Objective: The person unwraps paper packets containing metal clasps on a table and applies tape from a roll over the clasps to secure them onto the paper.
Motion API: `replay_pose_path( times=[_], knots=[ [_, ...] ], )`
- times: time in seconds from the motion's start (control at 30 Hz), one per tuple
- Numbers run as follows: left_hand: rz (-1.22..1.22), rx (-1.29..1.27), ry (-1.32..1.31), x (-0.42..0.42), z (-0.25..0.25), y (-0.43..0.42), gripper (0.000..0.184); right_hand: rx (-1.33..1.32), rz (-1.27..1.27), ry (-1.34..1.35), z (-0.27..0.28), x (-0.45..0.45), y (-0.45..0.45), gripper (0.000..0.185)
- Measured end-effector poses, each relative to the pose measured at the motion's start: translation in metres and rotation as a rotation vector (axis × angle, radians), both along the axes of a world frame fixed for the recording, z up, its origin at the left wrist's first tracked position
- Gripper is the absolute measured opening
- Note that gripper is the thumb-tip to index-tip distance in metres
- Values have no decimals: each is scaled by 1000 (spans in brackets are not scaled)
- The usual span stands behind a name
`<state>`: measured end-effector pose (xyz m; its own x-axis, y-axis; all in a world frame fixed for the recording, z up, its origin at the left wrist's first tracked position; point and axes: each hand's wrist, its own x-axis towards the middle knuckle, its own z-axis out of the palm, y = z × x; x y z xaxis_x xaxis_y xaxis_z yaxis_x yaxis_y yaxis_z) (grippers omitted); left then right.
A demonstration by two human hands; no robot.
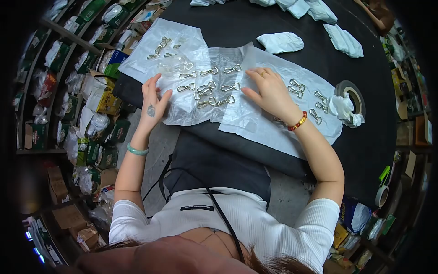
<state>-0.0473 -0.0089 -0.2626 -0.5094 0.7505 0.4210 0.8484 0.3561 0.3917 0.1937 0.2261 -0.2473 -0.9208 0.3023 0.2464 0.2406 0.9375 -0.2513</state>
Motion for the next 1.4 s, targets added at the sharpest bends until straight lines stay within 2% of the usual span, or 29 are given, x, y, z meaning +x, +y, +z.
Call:
replay_pose_path(
  times=[0.1,0.27,0.47,0.6,0.7,0.77,0.83,0.87,0.93,1.0,1.03,1.1,1.17,1.2,1.27,1.3,1.4],
  knots=[
    [21,26,-432,0,2,-10,55,-134,-32,117,15,-3,-23,41],
    [-136,64,-310,-7,1,7,50,-247,-16,314,-10,-8,-25,44],
    [-284,198,-224,-18,1,26,47,-491,-86,306,12,9,-10,47],
    [-297,184,-469,14,40,45,46,-682,-202,302,54,52,1,49],
    [-393,179,-563,43,50,72,47,-754,-308,304,69,101,12,50],
    [-451,182,-644,63,51,88,48,-696,-380,304,71,135,18,51],
    [-618,248,-516,77,36,111,48,-718,-465,333,62,164,22,52],
    [-615,249,-516,85,32,116,48,-718,-462,331,57,175,21,52],
    [-629,-4,-804,97,29,124,50,-726,-549,290,47,191,18,48],
    [-599,48,-817,90,20,129,52,-707,-562,310,35,202,18,47],
    [-602,46,-813,82,19,130,52,-688,-583,328,29,207,18,45],
    [-335,283,-376,55,13,129,58,-657,-635,357,17,219,17,42],
    [-106,296,-86,6,-10,127,61,-620,-622,371,7,226,23,41],
    [-122,289,-84,-2,-9,127,61,-575,-595,383,2,228,31,40],
    [52,299,-629,-8,-6,131,63,-476,-537,401,-5,228,47,38],
    [44,298,-632,-7,-6,137,63,-473,-544,403,-7,228,55,38],
    [-118,234,-953,-3,-6,161,62,-263,-583,412,-14,227,76,36]
  ],
)
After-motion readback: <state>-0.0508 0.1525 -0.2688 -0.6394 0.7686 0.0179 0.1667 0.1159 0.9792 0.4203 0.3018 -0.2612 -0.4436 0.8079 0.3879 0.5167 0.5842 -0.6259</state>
